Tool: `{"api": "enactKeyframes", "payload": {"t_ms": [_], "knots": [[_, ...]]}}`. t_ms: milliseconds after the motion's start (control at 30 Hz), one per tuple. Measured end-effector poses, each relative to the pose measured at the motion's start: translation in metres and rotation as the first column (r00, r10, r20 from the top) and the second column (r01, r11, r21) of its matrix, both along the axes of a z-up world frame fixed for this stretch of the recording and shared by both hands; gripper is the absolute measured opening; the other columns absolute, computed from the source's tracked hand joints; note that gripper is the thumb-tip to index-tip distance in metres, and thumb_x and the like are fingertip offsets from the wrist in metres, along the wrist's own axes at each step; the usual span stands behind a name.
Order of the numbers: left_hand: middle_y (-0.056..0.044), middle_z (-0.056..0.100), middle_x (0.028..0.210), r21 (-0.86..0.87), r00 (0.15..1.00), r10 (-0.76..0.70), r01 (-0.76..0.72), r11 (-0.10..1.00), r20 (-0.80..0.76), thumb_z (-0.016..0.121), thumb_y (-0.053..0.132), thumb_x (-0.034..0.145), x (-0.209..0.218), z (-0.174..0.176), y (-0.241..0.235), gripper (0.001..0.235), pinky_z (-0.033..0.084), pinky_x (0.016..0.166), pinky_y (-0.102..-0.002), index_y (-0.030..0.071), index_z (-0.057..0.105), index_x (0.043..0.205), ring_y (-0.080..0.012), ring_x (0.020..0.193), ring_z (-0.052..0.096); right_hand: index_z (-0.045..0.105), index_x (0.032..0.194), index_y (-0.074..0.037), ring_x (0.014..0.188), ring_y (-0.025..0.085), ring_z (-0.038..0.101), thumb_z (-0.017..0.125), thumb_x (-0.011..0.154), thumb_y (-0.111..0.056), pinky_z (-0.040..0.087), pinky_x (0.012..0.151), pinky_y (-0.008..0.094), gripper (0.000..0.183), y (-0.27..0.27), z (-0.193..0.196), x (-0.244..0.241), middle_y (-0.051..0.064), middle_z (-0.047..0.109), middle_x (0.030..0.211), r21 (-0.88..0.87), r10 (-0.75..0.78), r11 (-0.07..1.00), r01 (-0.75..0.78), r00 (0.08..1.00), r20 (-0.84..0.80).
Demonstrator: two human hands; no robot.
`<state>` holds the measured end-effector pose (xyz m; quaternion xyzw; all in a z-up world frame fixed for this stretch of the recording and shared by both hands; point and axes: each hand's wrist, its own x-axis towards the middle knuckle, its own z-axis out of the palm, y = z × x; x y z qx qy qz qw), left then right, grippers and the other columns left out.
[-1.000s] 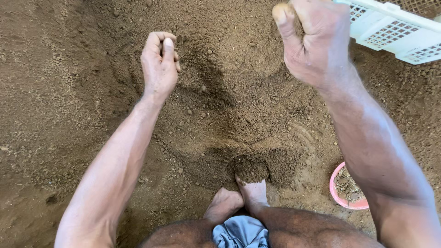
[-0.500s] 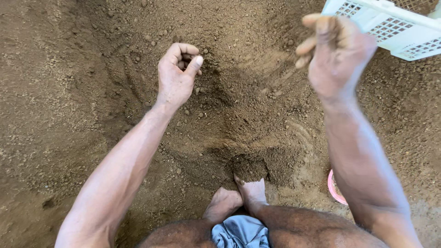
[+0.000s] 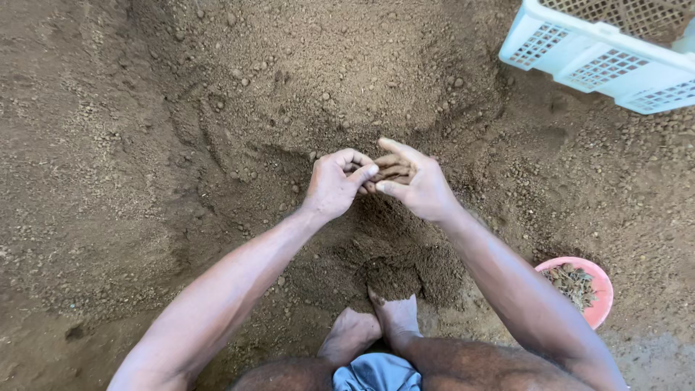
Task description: The person repeatedly makes small indentations in loose soil with their fingers, places small seed-like items into the indentations, and covers them with soil. A small hand hoe and a plastic basket are visible nearby.
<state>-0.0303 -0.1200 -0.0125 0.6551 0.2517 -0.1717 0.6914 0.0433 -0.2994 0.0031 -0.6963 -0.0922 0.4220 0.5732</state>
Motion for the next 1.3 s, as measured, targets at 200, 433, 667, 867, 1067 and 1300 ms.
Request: {"api": "enactKeyframes", "payload": {"t_ms": [200, 433, 667, 867, 1067, 1300], "knots": [[-0.004, 0.073, 0.094, 0.499, 0.88, -0.351, 0.158, 0.852, 0.321, 0.077, 0.028, 0.093, -0.004, 0.0, -0.011, 0.017, 0.062, 0.071, -0.029, 0.016, 0.079, 0.105, -0.0121, 0.079, 0.069, 0.062, 0.114, 0.01, 0.077, 0.023, 0.068, 0.038, 0.105, -0.024, 0.062, 0.072, 0.034, 0.042, 0.007, -0.025, -0.001, 0.019, 0.069, 0.095, 0.068, -0.322, 0.89, 0.45, 0.727, -0.606], [-0.011, 0.056, 0.132, 0.654, 0.881, -0.343, 0.051, 0.755, 0.327, 0.075, 0.046, 0.097, 0.009, 0.0, 0.013, 0.051, 0.055, 0.097, -0.042, 0.016, 0.06, 0.135, -0.0237, 0.116, 0.06, 0.068, 0.096, 0.001, 0.06, 0.012, 0.057, 0.056, 0.1, -0.007, 0.047, 0.047, 0.023, 0.015, 0.017, -0.015, 0.046, 0.008, 0.066, 0.079, -0.114, -0.384, 0.922, 0.369, 0.849, -0.362], [-0.015, 0.033, 0.162, 0.916, 0.81, -0.564, 0.092, 0.391, 0.16, 0.08, 0.038, 0.085, 0.031, -0.009, 0.051, 0.069, 0.031, 0.112, -0.065, 0.017, 0.052, 0.144, -0.0369, 0.15, 0.027, 0.077, 0.095, 0.001, 0.051, 0.007, 0.053, 0.073, 0.092, -0.006, 0.039, 0.043, 0.024, 0.009, 0.066, -0.05, 0.146, 0.006, 0.069, 0.074, -0.211, -0.089, 0.97, 0.119, 0.985, 0.147], [-0.012, 0.047, 0.149, 0.888, 0.856, -0.503, 0.132, 0.44, 0.122, 0.084, 0.024, 0.083, 0.027, -0.029, 0.07, 0.057, 0.038, 0.11, -0.06, 0.016, 0.06, 0.134, -0.0334, 0.14, 0.041, 0.08, 0.093, -0.001, 0.056, 0.005, 0.054, 0.081, 0.088, -0.009, 0.04, 0.05, 0.022, 0.009, 0.093, -0.066, 0.161, 0.007, 0.07, 0.075, -0.394, 0.082, 0.919, 0.02, 0.967, 0.241], [-0.015, 0.066, 0.122, 0.754, 0.989, -0.142, 0.069, 0.653, 0.032, 0.073, -0.009, 0.081, 0.017, -0.048, 0.101, 0.05, 0.057, 0.095, -0.038, 0.011, 0.068, 0.126, -0.0242, 0.109, 0.065, 0.08, 0.099, -0.006, 0.06, 0.012, 0.047, 0.077, 0.088, -0.007, 0.036, 0.054, 0.029, 0.012, 0.093, -0.055, 0.183, 0.01, 0.069, 0.083, -0.334, -0.021, 0.943, 0.014, 1.0, -0.016], [-0.009, 0.079, 0.096, 0.522, 0.991, 0.129, -0.131, 0.843, 0.04, 0.066, -0.006, 0.092, 0.02, -0.042, 0.107, 0.028, 0.064, 0.062, -0.024, 0.008, 0.071, 0.115, -0.0089, 0.074, 0.074, 0.082, 0.098, -0.007, 0.078, 0.012, 0.068, 0.079, 0.087, -0.008, 0.055, 0.075, 0.032, 0.011, 0.111, -0.068, 0.195, 0.009, 0.077, 0.093, -0.431, 0.265, 0.9, -0.062, 0.863, 0.429]]}}
